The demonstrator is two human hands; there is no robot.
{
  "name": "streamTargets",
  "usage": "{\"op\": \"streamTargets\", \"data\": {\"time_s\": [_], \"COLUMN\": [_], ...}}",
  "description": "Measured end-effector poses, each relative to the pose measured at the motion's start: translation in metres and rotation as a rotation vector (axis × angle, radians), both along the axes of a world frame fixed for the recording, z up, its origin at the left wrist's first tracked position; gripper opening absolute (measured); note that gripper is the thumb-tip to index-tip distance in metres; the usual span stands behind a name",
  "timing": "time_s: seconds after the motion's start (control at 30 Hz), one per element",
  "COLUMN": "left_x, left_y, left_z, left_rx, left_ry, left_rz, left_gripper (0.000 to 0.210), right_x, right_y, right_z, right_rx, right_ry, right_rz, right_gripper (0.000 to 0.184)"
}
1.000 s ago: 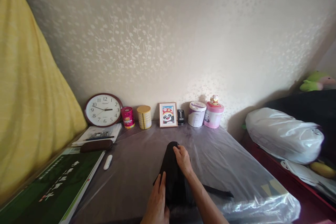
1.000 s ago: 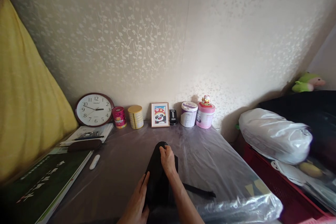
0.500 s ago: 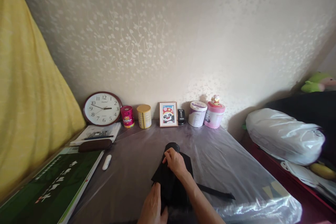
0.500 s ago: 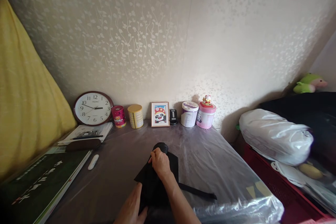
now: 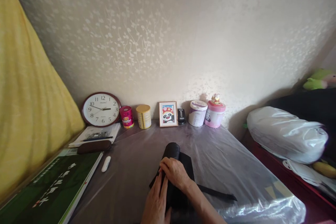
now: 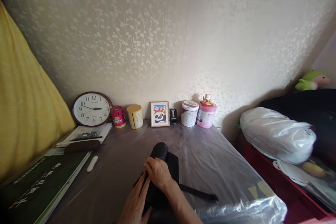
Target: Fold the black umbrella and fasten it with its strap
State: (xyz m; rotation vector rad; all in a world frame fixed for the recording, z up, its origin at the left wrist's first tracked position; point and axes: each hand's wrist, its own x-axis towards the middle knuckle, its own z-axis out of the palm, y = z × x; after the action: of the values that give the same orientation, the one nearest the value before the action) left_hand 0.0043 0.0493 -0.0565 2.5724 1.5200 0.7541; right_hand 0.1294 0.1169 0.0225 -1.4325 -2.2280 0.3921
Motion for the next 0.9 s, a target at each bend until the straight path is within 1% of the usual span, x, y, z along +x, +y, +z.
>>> {"op": "streamTargets", "data": {"time_s": [0.1,0.17,0.23,0.3,0.43,0.57,0.7,0.8,0.9], "left_x": [-0.003,-0.006,-0.006,-0.005,0.001,0.004,0.003,0.003,0.003], "left_y": [0.002,0.002,0.002,0.0,-0.003,-0.004,-0.003,-0.004,-0.004], "left_z": [-0.014,-0.017,-0.017,-0.015,-0.009,-0.003,0.003,0.006,0.01], "left_rx": [-0.093,-0.139,-0.18,-0.213,-0.269,-0.315,-0.344,-0.366,-0.369], "left_ry": [-0.038,-0.054,-0.066,-0.077,-0.118,-0.163,-0.177,-0.197,-0.217], "left_rz": [-0.018,-0.017,-0.015,-0.005,0.064,0.083,0.074,0.068,0.055], "left_gripper": [0.088,0.089,0.09,0.091,0.088,0.085,0.084,0.084,0.082], "right_x": [0.008,0.012,0.015,0.016,0.019,0.023,0.025,0.032,0.05], "right_y": [-0.009,-0.012,-0.011,-0.004,0.02,0.048,0.07,0.079,0.078], "right_z": [-0.003,-0.008,-0.015,-0.021,-0.027,-0.028,-0.03,-0.03,-0.032], "right_rx": [0.075,0.147,0.187,0.191,0.181,0.189,0.161,0.099,0.06], "right_ry": [0.081,0.138,0.165,0.158,0.12,0.087,0.12,0.167,0.19], "right_rz": [0.106,0.153,0.19,0.206,0.169,0.11,0.012,-0.128,-0.298], "right_gripper": [0.024,0.023,0.022,0.023,0.027,0.028,0.029,0.028,0.032]}}
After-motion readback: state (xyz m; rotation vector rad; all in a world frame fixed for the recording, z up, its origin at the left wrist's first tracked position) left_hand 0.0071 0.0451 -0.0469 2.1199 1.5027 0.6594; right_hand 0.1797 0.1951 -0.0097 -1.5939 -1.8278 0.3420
